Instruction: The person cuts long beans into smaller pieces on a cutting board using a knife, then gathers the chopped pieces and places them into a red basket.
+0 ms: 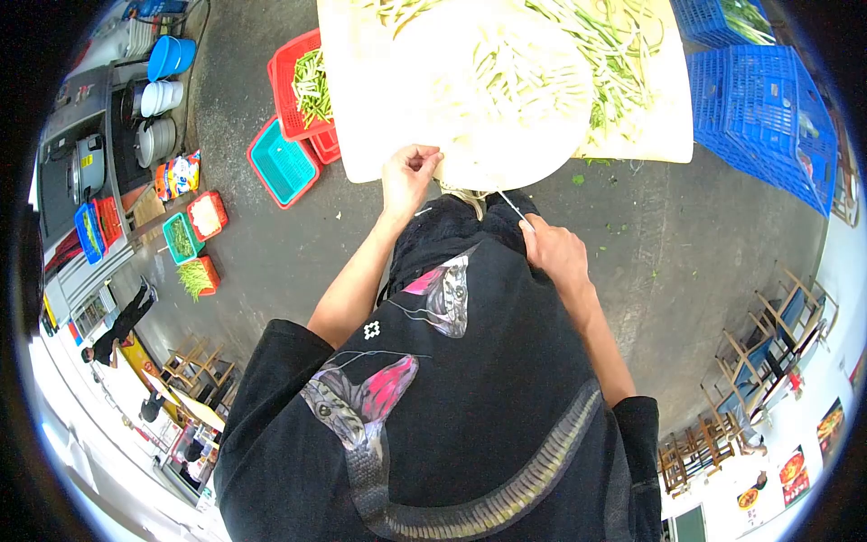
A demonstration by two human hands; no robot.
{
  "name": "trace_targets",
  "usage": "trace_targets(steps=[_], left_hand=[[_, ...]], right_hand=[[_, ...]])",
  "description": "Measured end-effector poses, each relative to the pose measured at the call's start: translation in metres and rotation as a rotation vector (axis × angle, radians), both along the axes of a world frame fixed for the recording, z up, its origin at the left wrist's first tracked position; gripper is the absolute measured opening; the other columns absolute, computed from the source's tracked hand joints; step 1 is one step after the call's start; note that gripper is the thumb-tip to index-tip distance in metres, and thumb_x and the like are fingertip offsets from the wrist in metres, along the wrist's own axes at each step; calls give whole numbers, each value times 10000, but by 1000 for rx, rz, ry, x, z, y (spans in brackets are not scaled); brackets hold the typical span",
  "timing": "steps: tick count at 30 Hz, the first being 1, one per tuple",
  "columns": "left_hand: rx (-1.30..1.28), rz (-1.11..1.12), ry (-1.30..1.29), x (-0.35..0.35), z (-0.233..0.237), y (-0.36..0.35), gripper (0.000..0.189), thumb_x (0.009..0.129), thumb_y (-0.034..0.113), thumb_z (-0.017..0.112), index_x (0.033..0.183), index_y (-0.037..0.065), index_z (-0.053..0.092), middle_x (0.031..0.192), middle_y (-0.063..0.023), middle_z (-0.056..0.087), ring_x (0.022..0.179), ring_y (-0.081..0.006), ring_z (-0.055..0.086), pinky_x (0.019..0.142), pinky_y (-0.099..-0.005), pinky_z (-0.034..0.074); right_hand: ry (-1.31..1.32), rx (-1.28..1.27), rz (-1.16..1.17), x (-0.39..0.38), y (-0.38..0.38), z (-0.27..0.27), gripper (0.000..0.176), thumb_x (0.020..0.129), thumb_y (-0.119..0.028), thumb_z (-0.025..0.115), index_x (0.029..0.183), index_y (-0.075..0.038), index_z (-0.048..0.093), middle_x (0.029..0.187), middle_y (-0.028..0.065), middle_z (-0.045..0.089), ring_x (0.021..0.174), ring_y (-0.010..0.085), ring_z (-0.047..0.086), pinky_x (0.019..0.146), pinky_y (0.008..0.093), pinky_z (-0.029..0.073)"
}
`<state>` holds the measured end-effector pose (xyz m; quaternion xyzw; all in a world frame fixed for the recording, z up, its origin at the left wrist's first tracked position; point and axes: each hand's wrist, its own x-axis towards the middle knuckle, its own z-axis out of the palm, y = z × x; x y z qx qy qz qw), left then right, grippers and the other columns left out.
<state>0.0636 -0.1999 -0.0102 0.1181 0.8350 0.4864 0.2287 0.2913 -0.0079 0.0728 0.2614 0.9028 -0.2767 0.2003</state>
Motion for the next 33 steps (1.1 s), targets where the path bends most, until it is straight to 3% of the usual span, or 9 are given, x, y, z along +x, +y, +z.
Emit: trace_targets(steps=[6,9,12,15,18,22,25,28,33], left_hand=[[-6,-45,107,2,1,0,124,936,89,815,1027,4,815,916,-127,787,763,-177,736,733,-333,600],[76,52,9,5,1,-1,172,954,88,796,1106,10,807,896,-134,768,759,-178,727,727,-338,597],[13,-10,55,12,3,-3,231,986,85,777,1204,10,792,933,-79,757,777,-122,695,736,-301,586],[-75,-38,115,20,9,-17,264,1011,96,752,1243,-30,765,956,-61,741,799,-111,684,747,-290,573],[106,106,-68,24,-12,-33,245,1038,137,732,1237,-4,745,943,-50,751,814,-110,686,758,-299,564],[181,22,-217,17,-12,-24,219,1027,171,751,1163,2,724,951,-55,753,843,-103,690,769,-298,567],[231,-110,-293,24,-15,-3,213,1007,177,772,1128,12,715,973,-49,752,860,-99,696,779,-292,572],[132,-276,-322,30,-10,29,202,985,159,793,1112,23,712,978,-41,748,854,-103,700,779,-292,577],[197,-474,-431,51,-13,65,143,1027,88,764,1100,9,671,928,-40,730,758,-79,686,672,-248,563]], right_hand=[[-76,-1,17,-12,-5,-9,391,1136,-444,468,1253,-143,688,849,269,756,825,496,754,731,609,601],[-73,-14,7,-17,-7,-13,395,1137,-460,459,1229,-142,675,856,263,761,831,492,757,733,611,602],[-188,-11,-19,-21,-8,-5,406,1127,-462,489,1330,-181,700,913,267,772,908,487,760,806,573,609],[-97,71,44,-9,-2,0,347,1123,-448,508,1181,-144,666,864,247,764,820,460,763,718,600,602],[41,72,-34,11,1,23,317,1099,-413,584,1206,-144,712,881,231,770,841,439,764,731,558,601],[221,73,-308,37,0,44,313,1072,-348,659,1226,-107,787,923,242,760,868,436,753,752,489,584],[176,31,-539,61,0,38,331,1086,-342,645,1153,-45,775,846,269,706,740,436,710,695,471,544],[153,-45,-787,97,-9,20,378,1099,-339,632,1049,18,744,719,249,613,596,318,603,630,443,480],[117,-39,-1011,151,-40,27,442,1110,-349,621,935,48,702,632,180,502,604,167,470,585,418,432]])
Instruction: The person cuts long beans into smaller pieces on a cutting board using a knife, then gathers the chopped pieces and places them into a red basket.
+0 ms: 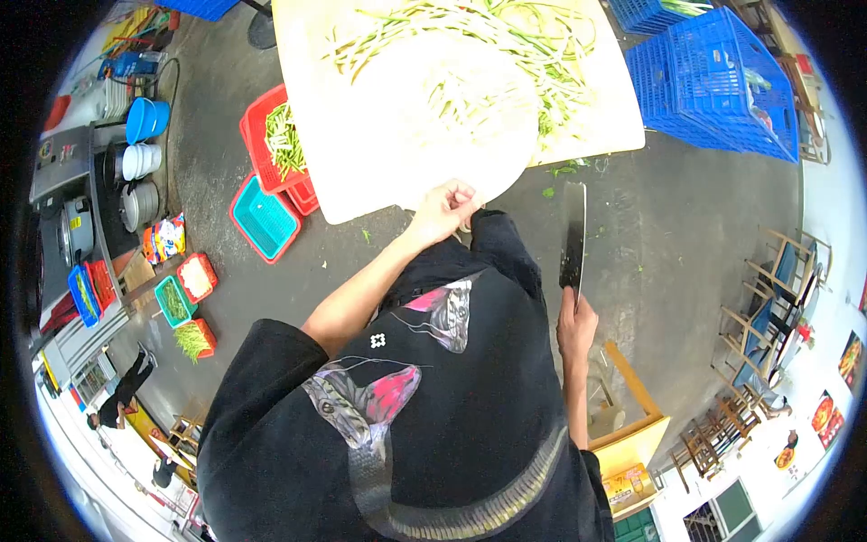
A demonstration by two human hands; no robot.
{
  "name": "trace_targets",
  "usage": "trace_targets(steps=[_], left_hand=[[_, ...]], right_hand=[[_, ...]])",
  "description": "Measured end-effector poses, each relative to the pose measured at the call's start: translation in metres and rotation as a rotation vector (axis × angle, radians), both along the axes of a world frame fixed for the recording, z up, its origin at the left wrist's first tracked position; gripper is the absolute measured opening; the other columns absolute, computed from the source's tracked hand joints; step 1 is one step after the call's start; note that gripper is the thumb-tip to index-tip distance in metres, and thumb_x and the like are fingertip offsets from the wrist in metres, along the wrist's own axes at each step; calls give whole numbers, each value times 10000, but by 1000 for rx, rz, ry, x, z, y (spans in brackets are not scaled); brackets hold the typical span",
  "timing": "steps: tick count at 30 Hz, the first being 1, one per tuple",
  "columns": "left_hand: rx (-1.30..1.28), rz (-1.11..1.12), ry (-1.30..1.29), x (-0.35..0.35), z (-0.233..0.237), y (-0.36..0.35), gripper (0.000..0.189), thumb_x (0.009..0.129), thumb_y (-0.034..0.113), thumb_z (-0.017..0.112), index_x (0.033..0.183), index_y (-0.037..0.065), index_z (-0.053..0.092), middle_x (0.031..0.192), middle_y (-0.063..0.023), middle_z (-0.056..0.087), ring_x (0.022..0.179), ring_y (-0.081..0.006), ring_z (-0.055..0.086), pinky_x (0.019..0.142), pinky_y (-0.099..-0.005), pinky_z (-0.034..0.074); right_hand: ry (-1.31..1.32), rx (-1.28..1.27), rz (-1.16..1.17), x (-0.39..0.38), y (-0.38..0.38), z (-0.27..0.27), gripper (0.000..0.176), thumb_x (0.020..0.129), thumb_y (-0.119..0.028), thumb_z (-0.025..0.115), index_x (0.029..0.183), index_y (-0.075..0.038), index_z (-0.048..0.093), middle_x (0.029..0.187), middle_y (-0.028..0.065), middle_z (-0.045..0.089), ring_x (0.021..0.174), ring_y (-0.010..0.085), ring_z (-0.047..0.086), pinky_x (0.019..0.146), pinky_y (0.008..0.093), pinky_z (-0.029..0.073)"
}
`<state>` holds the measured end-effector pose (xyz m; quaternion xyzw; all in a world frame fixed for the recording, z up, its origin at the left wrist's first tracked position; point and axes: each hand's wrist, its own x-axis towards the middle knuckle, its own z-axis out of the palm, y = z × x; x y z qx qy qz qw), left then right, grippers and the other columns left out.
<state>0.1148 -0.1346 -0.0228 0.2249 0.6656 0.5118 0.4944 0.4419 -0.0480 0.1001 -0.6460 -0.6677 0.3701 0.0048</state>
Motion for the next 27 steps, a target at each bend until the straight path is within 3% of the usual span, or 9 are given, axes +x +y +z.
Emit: trace_targets(steps=[4,7,11,14,17,20,21,23,27], left_hand=[[114,42,-228,16,3,17,171,1059,100,722,1191,-4,692,1005,-68,753,842,-110,715,733,-270,589],[39,63,-296,15,17,36,221,1075,132,706,1253,1,695,1048,-65,759,878,-126,720,771,-271,592],[87,164,-293,11,25,85,244,1048,111,714,1233,-45,678,979,-77,730,778,-115,693,668,-263,569],[61,256,-221,2,38,146,266,1068,146,710,1291,3,684,1052,-61,752,869,-123,717,781,-279,599],[118,368,-172,-14,48,208,382,1079,210,698,1379,-23,657,1108,-82,760,887,-133,713,796,-292,591],[153,532,39,-29,45,258,457,1087,280,692,1409,-42,648,1164,-89,759,942,-141,703,832,-304,584],[149,595,124,-31,43,258,482,1089,304,690,1416,-47,646,1182,-90,758,962,-144,699,846,-307,582],[147,569,57,-26,46,235,477,1092,326,687,1394,-43,663,1205,-86,753,1002,-151,690,883,-311,576],[10,479,113,5,36,135,392,1104,273,675,1376,-9,687,1262,-87,743,1109,-151,683,958,-306,551]], right_hand=[[-29,31,-52,24,-15,-6,440,1110,-351,621,940,47,697,633,183,492,602,169,468,586,418,438],[-32,88,-6,22,-1,-8,423,1106,-356,623,973,38,702,645,181,490,602,174,462,592,414,445],[17,57,39,24,46,-24,383,1106,-349,613,1033,12,719,659,173,490,590,206,452,596,408,447],[25,82,101,13,84,-12,375,1104,-350,614,1020,-3,725,670,202,522,572,275,471,598,422,454],[100,132,212,17,125,-20,373,1103,-357,618,1010,-13,728,684,230,551,571,345,482,598,436,461],[118,111,262,12,165,-23,422,1106,-364,612,978,32,676,667,171,465,635,178,429,610,424,431],[122,125,287,13,176,-26,406,1106,-363,613,987,16,693,670,192,490,614,243,446,603,433,440],[147,155,336,8,203,-37,377,1107,-361,616,1006,-16,727,677,235,540,573,373,480,589,449,458],[168,86,472,-14,248,-41,385,1110,-366,614,1008,-9,719,663,208,492,568,333,439,584,439,445]])
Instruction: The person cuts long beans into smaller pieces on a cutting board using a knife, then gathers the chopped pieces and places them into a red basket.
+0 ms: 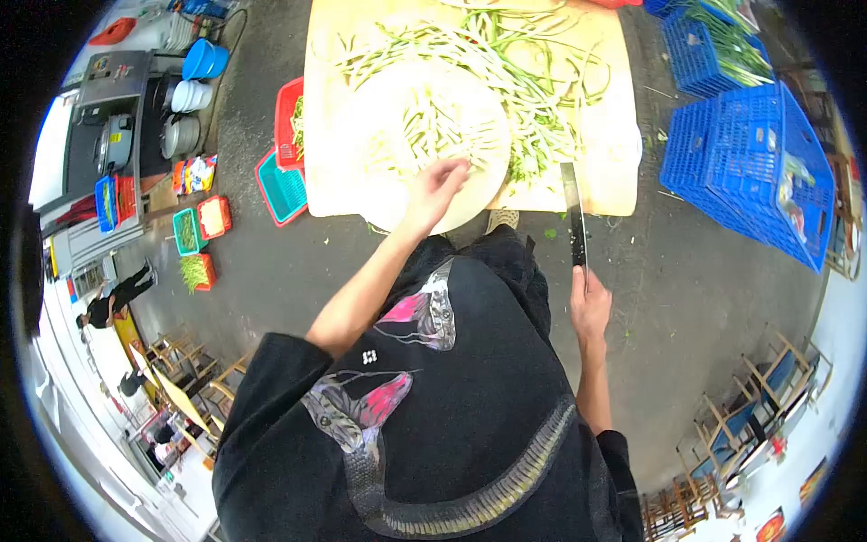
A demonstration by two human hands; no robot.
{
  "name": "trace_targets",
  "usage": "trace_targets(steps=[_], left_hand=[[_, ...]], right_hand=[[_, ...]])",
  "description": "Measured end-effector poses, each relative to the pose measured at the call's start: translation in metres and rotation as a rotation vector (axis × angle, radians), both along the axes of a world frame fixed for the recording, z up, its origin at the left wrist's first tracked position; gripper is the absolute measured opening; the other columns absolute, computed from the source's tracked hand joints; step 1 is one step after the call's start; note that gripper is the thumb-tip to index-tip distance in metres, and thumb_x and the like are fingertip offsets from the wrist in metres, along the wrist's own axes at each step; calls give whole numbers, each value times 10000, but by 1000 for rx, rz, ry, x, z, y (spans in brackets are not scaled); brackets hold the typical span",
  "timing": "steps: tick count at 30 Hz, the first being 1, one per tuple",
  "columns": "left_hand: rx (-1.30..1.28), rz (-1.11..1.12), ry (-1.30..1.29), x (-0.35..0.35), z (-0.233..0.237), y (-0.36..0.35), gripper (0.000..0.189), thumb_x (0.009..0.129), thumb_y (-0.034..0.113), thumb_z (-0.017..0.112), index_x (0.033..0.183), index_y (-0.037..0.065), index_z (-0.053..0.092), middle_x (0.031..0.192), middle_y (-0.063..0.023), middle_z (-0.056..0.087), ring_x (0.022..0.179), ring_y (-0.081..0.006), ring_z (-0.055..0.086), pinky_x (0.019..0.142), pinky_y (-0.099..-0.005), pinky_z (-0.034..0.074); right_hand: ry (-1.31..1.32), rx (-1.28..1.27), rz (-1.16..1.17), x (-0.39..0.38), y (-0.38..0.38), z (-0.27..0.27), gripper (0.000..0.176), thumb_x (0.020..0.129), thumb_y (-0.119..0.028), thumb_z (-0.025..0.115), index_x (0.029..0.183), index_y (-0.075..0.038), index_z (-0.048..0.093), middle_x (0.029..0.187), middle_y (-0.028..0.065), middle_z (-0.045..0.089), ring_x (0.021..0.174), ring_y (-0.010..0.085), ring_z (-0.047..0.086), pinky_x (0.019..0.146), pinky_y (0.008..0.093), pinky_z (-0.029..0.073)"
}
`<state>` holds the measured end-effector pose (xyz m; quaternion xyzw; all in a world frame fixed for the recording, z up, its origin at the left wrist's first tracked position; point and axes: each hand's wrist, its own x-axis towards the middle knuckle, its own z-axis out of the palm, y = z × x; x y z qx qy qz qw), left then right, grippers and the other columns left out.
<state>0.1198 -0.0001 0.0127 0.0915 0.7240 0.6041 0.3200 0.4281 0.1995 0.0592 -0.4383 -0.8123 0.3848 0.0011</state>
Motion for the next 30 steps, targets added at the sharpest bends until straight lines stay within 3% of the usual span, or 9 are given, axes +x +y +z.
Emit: trace_targets(steps=[3,4,7,8,14,17,20,23,30], left_hand=[[-137,222,-4,30,-4,-96,331,1080,177,685,1339,-25,715,1258,-138,771,1132,-189,721,1021,-332,557],[-220,248,-1,36,-1,-126,335,1078,175,701,1364,-1,702,1267,-72,753,1106,-144,697,943,-294,554],[-310,376,23,45,15,-190,387,1089,240,698,1402,13,688,1309,-65,743,1143,-136,688,986,-309,548],[-275,467,-23,47,17,-201,416,1097,275,689,1426,22,675,1339,-72,732,1153,-149,688,980,-327,555],[-249,523,-56,18,5,-216,396,1075,244,725,1400,21,688,1321,-67,740,1141,-151,693,972,-322,562],[-404,370,167,-21,3,-200,346,1020,204,773,1307,13,747,1198,-100,767,1070,-130,693,925,-303,558],[-403,235,349,-71,2,-188,340,967,189,801,1256,14,767,1182,-162,776,1099,-234,728,955,-377,570],[-442,76,613,-116,9,-167,344,925,185,810,1229,29,770,1194,-191,769,1130,-355,728,1007,-458,559],[-342,-242,709,-159,9,-158,359,877,165,830,1207,46,754,1258,-193,744,1197,-394,689,1064,-479,528]], right_hand=[[41,-51,98,-23,22,-5,381,1110,-362,612,1010,-8,710,670,202,490,580,328,406,583,434,439],[-11,-30,145,-36,25,6,383,1108,-380,612,1071,-22,741,709,229,577,590,371,526,621,455,483],[-70,0,138,-59,20,10,398,1108,-403,602,1176,-44,761,800,258,674,714,437,683,694,487,533],[-99,-6,147,-62,19,7,421,1111,-420,585,1270,-70,756,875,268,721,861,469,736,753,513,552],[-9,-1,60,-61,-14,7,365,1105,-370,618,1094,-30,752,791,265,656,745,464,686,680,479,533],[-3,50,39,-56,-36,9,322,1099,-317,642,1041,-15,740,691,224,584,592,395,586,602,438,486],[-47,-10,39,-59,-67,28,267,1086,-273,660,1082,-23,757,645,189,529,532,317,511,571,414,463],[-63,32,70,-70,-96,39,246,1069,-247,682,1156,-37,777,664,209,565,544,343,550,580,411,481],[-117,45,81,-91,-173,52,270,1040,-211,716,1246,-49,781,749,251,653,622,394,656,630,415,536]])
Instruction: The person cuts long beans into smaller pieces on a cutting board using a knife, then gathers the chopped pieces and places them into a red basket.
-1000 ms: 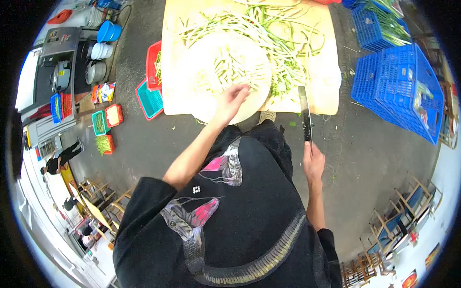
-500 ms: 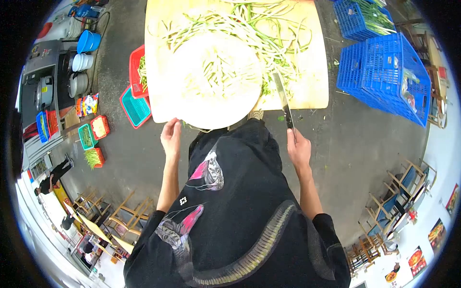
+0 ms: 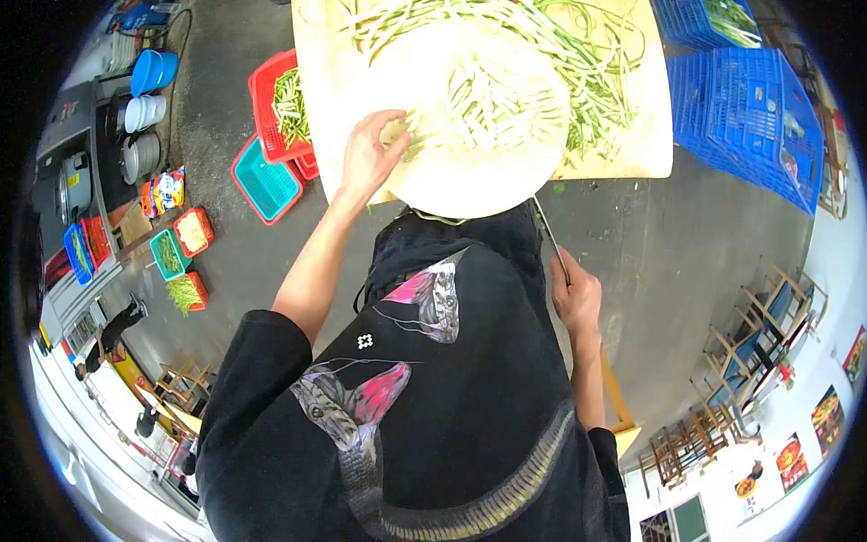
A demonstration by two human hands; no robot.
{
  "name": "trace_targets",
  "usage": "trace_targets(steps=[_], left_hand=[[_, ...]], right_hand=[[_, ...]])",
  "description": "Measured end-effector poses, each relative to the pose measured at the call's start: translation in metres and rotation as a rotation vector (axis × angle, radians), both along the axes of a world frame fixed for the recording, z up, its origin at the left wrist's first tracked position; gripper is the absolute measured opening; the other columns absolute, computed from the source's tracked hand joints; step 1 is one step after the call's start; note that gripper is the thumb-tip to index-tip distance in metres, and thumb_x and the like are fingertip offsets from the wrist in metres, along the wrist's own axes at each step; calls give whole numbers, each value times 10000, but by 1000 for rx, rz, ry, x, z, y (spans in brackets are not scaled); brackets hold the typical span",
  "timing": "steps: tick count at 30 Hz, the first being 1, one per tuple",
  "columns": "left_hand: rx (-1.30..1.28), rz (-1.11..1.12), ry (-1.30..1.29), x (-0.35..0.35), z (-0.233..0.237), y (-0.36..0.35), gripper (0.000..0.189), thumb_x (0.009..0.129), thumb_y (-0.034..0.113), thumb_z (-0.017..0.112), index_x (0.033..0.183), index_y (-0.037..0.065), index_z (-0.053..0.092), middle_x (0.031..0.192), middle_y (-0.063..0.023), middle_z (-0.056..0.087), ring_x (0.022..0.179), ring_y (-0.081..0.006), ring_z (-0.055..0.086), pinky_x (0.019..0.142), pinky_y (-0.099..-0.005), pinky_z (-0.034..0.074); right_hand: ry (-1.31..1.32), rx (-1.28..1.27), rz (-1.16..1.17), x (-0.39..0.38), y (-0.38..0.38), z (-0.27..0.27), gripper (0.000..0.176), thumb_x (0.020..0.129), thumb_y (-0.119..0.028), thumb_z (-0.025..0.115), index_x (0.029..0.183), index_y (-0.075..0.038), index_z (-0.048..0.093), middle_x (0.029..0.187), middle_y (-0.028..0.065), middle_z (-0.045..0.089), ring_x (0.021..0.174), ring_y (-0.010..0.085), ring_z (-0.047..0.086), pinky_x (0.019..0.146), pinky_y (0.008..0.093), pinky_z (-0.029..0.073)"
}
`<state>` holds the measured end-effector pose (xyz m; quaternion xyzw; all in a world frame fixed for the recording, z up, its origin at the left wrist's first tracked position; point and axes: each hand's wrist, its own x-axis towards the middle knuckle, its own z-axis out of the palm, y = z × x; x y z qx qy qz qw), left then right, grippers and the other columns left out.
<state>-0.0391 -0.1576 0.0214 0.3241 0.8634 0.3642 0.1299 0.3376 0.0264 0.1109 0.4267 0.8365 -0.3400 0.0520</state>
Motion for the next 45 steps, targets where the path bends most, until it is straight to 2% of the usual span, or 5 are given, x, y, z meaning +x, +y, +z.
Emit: trace_targets(steps=[7,14,26,38,45], left_hand=[[-1,-113,55,-10,-11,-1,288,871,169,849,1120,76,739,1359,-181,699,1250,-388,662,1102,-474,501],[-24,-132,-9,-16,-22,3,285,857,193,869,1083,74,744,1372,-187,690,1276,-386,647,1104,-477,501],[-27,-136,-23,-3,-7,13,449,845,185,889,1258,94,740,1440,-166,655,1352,-370,595,1162,-482,466],[-52,-191,-2,-21,-15,6,337,839,124,879,1155,94,767,1401,-150,685,1264,-363,661,1080,-463,527],[-83,-222,128,-14,-2,17,409,809,159,906,1152,73,700,1280,-142,719,1195,-367,669,1051,-470,521]], right_hand=[[-34,-30,-70,-11,-47,8,263,1028,-191,732,1249,-61,789,757,243,675,628,387,677,625,423,544],[56,44,15,-21,-29,-8,274,1029,-194,736,1255,-46,786,769,230,698,642,365,705,629,419,547],[-56,-122,78,-43,14,-9,284,1015,-197,743,1240,-29,790,837,246,731,699,396,732,653,430,565],[-43,-173,32,-39,-24,-16,286,1014,-168,741,1246,-6,783,857,242,743,690,358,739,644,402,561],[8,-154,7,-36,-35,-20,294,1021,-172,736,1249,8,781,857,240,751,674,325,740,640,383,556]])
